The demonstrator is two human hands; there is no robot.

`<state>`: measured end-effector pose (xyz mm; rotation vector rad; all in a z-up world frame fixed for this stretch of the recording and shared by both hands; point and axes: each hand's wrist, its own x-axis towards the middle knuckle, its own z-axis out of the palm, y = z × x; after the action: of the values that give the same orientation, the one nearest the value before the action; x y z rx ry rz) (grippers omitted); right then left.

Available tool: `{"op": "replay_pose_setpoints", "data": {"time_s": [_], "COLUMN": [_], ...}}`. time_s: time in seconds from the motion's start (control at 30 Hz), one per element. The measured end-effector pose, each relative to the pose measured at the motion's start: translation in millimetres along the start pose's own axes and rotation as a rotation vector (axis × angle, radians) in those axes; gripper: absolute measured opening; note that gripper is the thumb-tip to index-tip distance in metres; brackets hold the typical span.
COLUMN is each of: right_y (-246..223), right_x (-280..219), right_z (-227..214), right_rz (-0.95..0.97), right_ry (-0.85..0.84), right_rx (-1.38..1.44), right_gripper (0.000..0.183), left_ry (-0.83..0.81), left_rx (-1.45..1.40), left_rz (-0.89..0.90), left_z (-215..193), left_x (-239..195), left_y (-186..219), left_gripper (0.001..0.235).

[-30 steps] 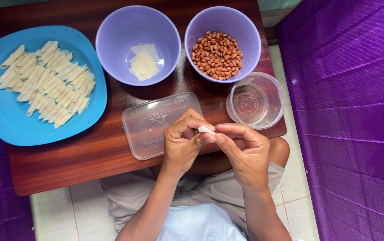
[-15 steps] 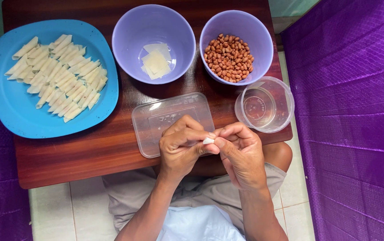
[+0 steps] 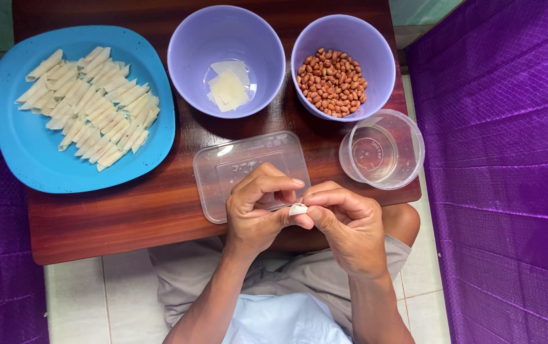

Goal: The person sits at a table and folds thin, square wrappers around peanuts to create small dumplings. They place the finished dumplings onto a blue plate. The person uses their hands to pick up peanuts from a bowl and wrappers from a separate bowl, folding them into a triangular shape.

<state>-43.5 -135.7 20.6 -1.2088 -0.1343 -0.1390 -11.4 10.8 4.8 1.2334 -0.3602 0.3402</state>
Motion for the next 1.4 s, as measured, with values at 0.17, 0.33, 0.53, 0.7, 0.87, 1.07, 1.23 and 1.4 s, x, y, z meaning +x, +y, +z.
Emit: {"op": "replay_pose_setpoints", "data": {"time_s": [0.17, 0.33, 0.53, 0.7, 0.87, 1.07, 1.23, 1.4], "right_y": [-1, -1, 10, 8, 1, -3, 0, 2], "right_x": [1, 2, 3, 4, 2, -2, -5, -3], "right_z": [2, -1, -6, -2, 2, 6, 5, 3], "right_rz": [-0.015, 0.009, 0.127, 0.004, -0.075, -0.090, -0.027, 0.034], "right_ry": [-0.006, -0.055, -0.082, -0.037, 0.002, 0.077, 0.141, 0.125], "right_rx": [-0.062, -0.064, 0.131, -0.031, -0.181, -0.289, -0.296, -0.231], "right_gripper": [0.009, 0.010, 0.011, 0.009, 0.015, 0.026, 0.032, 0.039], "left_ry": [-0.003, -0.018, -0.068, -0.121, -0.108, -0.099, -0.156, -0.122], "left_rx": [-0.006, -0.038, -0.107, -0.091, -0.046, -0.011, -0.012, -0.030], "left_rz": [0.001, -0.033, -0.116, -0.151, -0.136, -0.154, -0.219, -0.221], "left_z": [-1, -3, -5, -10, -10, -13, -11, -15], "left_x": [2, 1, -2, 0, 7, 11, 13, 15], "left_y": [2, 1, -2, -1, 9, 7, 9, 6], "left_gripper": [0.031, 0.026, 0.028, 0.023, 0.015, 0.020, 0.013, 0.027]}}
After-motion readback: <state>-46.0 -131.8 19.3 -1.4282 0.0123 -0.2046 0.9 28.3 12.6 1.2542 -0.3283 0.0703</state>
